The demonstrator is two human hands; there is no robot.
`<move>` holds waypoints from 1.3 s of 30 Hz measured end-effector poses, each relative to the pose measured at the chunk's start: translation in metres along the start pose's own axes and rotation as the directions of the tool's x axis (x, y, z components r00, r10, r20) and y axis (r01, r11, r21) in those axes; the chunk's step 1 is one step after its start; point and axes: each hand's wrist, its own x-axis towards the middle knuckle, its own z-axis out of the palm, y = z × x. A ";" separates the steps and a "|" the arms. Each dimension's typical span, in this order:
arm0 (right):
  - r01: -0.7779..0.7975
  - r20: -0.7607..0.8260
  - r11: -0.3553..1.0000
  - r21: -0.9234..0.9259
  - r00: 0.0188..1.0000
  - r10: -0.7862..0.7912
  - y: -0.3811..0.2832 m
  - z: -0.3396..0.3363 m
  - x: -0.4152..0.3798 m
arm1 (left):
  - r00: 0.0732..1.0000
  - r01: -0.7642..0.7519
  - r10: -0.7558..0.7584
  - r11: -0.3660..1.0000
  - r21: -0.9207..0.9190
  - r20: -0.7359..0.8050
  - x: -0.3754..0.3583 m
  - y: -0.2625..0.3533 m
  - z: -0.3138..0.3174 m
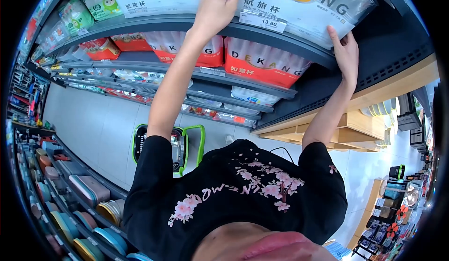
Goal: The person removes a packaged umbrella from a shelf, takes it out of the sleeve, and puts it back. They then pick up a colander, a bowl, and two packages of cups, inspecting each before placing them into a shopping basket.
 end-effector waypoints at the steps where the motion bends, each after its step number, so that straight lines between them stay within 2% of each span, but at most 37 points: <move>1: -0.003 0.007 1.000 0.004 1.000 0.003 -0.001 0.003 -0.006 | 1.000 0.005 -0.007 0.998 -0.062 -0.028 -0.005 0.004 0.001; 3: 0.034 -0.146 0.999 -0.043 0.988 -0.040 -0.002 0.010 -0.018 | 0.998 0.017 -0.025 0.993 -0.119 -0.061 -0.019 0.004 0.004; 4: 0.033 -0.141 0.999 -0.038 0.989 -0.038 0.002 0.014 -0.022 | 0.980 -0.084 0.092 0.995 0.048 -0.175 -0.030 -0.004 0.009; 5: 0.110 -0.277 0.986 -0.127 0.951 -0.141 0.010 0.018 -0.028 | 0.940 -0.164 0.221 0.961 0.222 -0.260 -0.042 -0.011 0.014; 6: 0.168 -0.391 0.959 -0.227 0.886 -0.248 0.014 0.020 -0.037 | 0.944 -0.153 0.209 0.963 0.222 -0.257 -0.058 -0.017 0.017; 8: 0.123 -0.431 0.961 -0.250 0.874 -0.224 0.001 0.030 -0.063 | 0.868 -0.221 0.333 0.923 0.314 -0.367 -0.090 -0.027 0.024; 10: 0.222 -0.568 0.972 -0.076 0.792 -0.225 0.016 0.046 -0.088 | 0.899 -0.109 0.215 0.954 0.280 -0.382 -0.124 -0.040 0.038; 12: 0.212 -0.557 0.971 -0.113 0.796 -0.239 0.041 0.060 -0.112 | 0.941 0.124 -0.055 0.974 0.188 -0.335 -0.154 -0.063 0.057; 14: 0.120 -0.583 0.992 -0.024 0.805 -0.112 0.067 0.079 -0.130 | 0.923 0.283 -0.246 0.955 0.091 -0.297 -0.169 -0.093 0.076; 17: -0.065 -0.465 0.989 0.132 0.877 0.119 0.106 0.097 -0.142 | 0.898 0.376 -0.324 0.917 0.136 -0.298 -0.175 -0.124 0.089; 18: -0.131 -0.375 0.972 0.197 0.905 0.198 0.120 0.101 -0.140 | 0.885 0.417 -0.364 0.897 0.145 -0.289 -0.173 -0.129 0.091; 20: -0.317 -0.206 0.940 0.124 0.919 0.337 0.145 0.106 -0.129 | 0.873 0.456 -0.404 0.876 0.161 -0.275 -0.169 -0.142 0.095; 21: -0.392 -0.111 0.882 0.261 0.896 0.431 0.152 0.108 -0.120 | 0.877 0.457 -0.425 0.882 0.116 -0.226 -0.167 -0.149 0.096; 22: -0.398 -0.109 0.879 0.263 0.893 0.436 0.156 0.106 -0.113 | 0.878 0.463 -0.446 0.884 0.070 -0.177 -0.166 -0.151 0.097; 23: -0.371 0.000 0.861 0.348 0.919 0.395 0.158 0.103 -0.105 | 0.877 0.464 -0.447 0.883 0.074 -0.174 -0.166 -0.153 0.098; 24: -0.348 0.101 0.832 0.433 0.935 0.339 0.156 0.101 -0.098 | 0.855 0.508 -0.508 0.861 -0.031 -0.108 -0.163 -0.153 0.097; 25: -0.401 0.193 0.774 0.490 0.916 0.352 0.151 0.098 -0.093 | 0.827 0.554 -0.562 0.822 -0.131 -0.033 -0.164 -0.153 0.097; 26: -0.403 0.191 0.772 0.492 0.915 0.356 0.150 0.095 -0.094 | 0.826 0.555 -0.562 0.822 -0.128 -0.029 -0.165 -0.152 0.097; 28: -0.438 0.297 0.794 0.422 0.894 0.336 0.150 0.093 -0.092 | 0.832 0.549 -0.554 0.813 -0.193 0.028 -0.164 -0.150 0.093; 31: -0.425 0.238 0.817 0.389 0.904 0.356 0.150 0.091 -0.107 | 0.813 0.577 -0.574 0.777 -0.251 0.091 -0.164 -0.128 0.082; 35: -0.382 0.214 0.811 0.442 0.923 0.319 0.144 0.086 -0.119 | 0.807 0.587 -0.575 0.763 -0.271 0.131 -0.175 -0.147 0.072; 37: -0.376 0.206 0.811 0.449 0.926 0.316 0.144 0.087 -0.121 | 0.801 0.596 -0.544 0.763 -0.250 0.249 -0.171 -0.147 0.058; 38: -0.370 0.200 0.810 0.456 0.929 0.312 0.143 0.087 -0.121 | 0.802 0.596 -0.543 0.763 -0.252 0.250 -0.168 -0.150 0.052; 39: -0.371 0.201 0.811 0.453 0.928 0.313 0.142 0.086 -0.121 | 0.766 0.642 -0.573 0.710 -0.290 0.291 -0.164 -0.152 0.044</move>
